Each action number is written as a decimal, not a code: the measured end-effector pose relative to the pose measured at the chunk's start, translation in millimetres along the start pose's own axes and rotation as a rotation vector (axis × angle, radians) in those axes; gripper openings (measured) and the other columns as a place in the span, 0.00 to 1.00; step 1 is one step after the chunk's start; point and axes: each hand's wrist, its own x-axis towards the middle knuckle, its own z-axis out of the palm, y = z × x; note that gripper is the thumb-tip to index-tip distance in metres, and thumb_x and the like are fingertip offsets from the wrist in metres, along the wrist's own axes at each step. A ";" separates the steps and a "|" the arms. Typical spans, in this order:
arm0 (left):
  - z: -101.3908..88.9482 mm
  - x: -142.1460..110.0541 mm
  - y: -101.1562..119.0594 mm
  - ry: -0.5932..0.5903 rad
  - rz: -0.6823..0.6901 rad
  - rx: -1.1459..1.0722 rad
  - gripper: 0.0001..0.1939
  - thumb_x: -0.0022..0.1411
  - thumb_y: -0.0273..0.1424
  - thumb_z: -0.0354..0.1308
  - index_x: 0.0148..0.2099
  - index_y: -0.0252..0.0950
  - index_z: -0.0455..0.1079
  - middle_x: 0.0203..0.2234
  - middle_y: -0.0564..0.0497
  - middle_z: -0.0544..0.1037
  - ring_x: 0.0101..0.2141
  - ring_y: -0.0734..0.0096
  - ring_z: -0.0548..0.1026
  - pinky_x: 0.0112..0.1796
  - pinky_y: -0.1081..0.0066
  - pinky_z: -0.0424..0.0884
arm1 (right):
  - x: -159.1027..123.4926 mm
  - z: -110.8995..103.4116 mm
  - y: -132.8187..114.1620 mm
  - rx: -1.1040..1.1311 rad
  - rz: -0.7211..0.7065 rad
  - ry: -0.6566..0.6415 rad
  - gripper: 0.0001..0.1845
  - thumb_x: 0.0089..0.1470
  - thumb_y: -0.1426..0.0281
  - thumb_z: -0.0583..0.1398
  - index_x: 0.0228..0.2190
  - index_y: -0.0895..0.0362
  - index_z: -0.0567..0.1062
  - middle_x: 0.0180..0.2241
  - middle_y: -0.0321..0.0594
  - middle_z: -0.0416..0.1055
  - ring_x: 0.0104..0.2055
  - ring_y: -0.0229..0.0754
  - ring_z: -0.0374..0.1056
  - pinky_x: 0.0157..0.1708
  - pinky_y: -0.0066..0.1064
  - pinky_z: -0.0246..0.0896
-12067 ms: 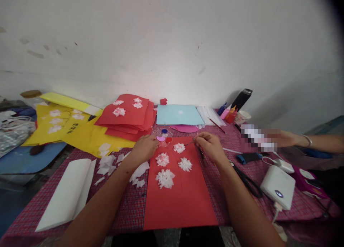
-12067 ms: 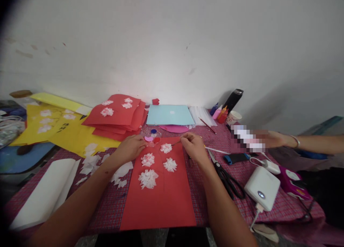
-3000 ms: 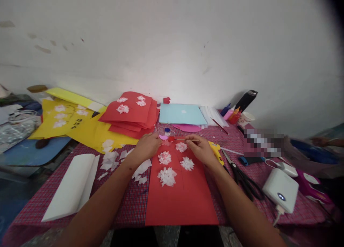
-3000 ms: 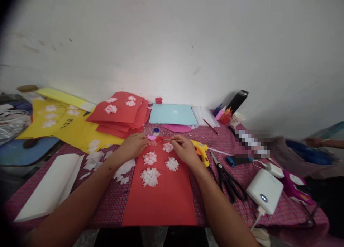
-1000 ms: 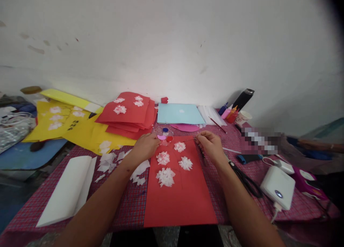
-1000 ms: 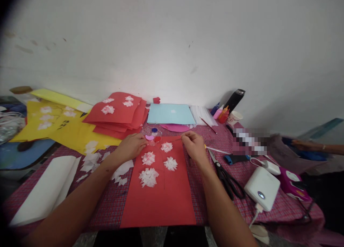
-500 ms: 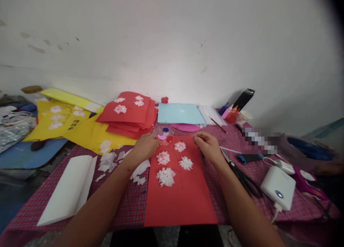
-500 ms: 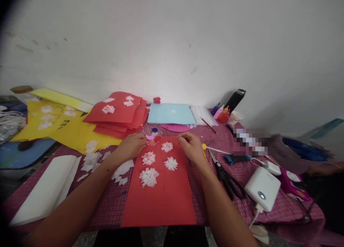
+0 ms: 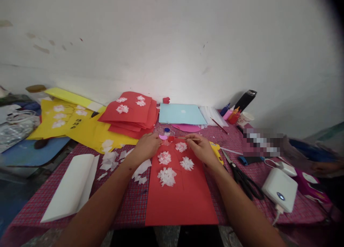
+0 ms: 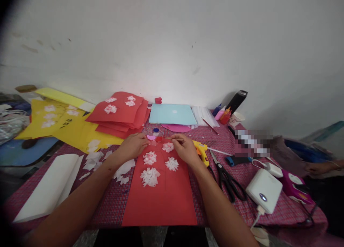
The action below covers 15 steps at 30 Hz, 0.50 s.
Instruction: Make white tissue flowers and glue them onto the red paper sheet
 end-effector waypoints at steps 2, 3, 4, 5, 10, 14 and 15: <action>0.6 0.1 -0.1 -0.003 -0.004 -0.003 0.16 0.72 0.32 0.47 0.38 0.37 0.76 0.38 0.44 0.77 0.41 0.61 0.74 0.44 0.63 0.68 | 2.4 5.6 5.0 -0.008 -0.016 -0.042 0.11 0.56 0.63 0.59 0.37 0.55 0.79 0.31 0.38 0.76 0.31 0.42 0.69 0.31 0.31 0.62; 0.9 0.1 -0.1 0.001 -0.008 -0.004 0.16 0.72 0.32 0.47 0.39 0.37 0.76 0.38 0.44 0.77 0.41 0.61 0.74 0.43 0.63 0.68 | 3.3 7.5 7.1 -0.015 -0.022 -0.060 0.11 0.57 0.63 0.59 0.37 0.55 0.79 0.30 0.38 0.76 0.30 0.42 0.69 0.31 0.31 0.62; 1.2 0.0 -0.2 0.006 -0.008 -0.004 0.16 0.72 0.32 0.47 0.39 0.37 0.77 0.39 0.44 0.77 0.41 0.61 0.74 0.43 0.63 0.68 | 3.8 8.7 8.5 -0.021 -0.026 -0.073 0.11 0.57 0.64 0.59 0.36 0.55 0.79 0.30 0.37 0.76 0.30 0.42 0.69 0.31 0.32 0.62; 1.5 0.0 -0.3 0.011 -0.008 -0.004 0.16 0.72 0.32 0.47 0.39 0.37 0.77 0.39 0.44 0.77 0.41 0.61 0.74 0.43 0.63 0.68 | 4.0 9.2 9.3 -0.023 -0.024 -0.075 0.10 0.57 0.64 0.59 0.36 0.54 0.79 0.30 0.38 0.76 0.31 0.42 0.69 0.32 0.32 0.62; 4.0 -0.2 -1.3 0.004 0.012 0.005 0.15 0.70 0.31 0.50 0.37 0.37 0.77 0.36 0.44 0.77 0.41 0.60 0.73 0.44 0.63 0.67 | 2.1 5.5 5.7 0.026 0.021 -0.020 0.12 0.55 0.62 0.60 0.36 0.55 0.78 0.31 0.39 0.76 0.31 0.42 0.69 0.31 0.32 0.62; 4.1 -0.2 -0.8 0.025 0.000 0.007 0.17 0.71 0.32 0.48 0.36 0.37 0.77 0.36 0.44 0.76 0.40 0.61 0.73 0.43 0.64 0.67 | 0.5 1.3 -1.5 0.044 0.040 -0.012 0.12 0.53 0.62 0.61 0.34 0.57 0.78 0.29 0.39 0.75 0.29 0.41 0.68 0.30 0.31 0.61; 3.5 -0.2 -0.5 0.026 -0.003 0.004 0.17 0.71 0.32 0.48 0.36 0.36 0.77 0.36 0.44 0.76 0.40 0.61 0.73 0.42 0.64 0.67 | 0.1 -0.1 -3.8 0.044 0.048 0.007 0.12 0.53 0.62 0.61 0.34 0.57 0.78 0.29 0.39 0.75 0.29 0.40 0.67 0.30 0.31 0.61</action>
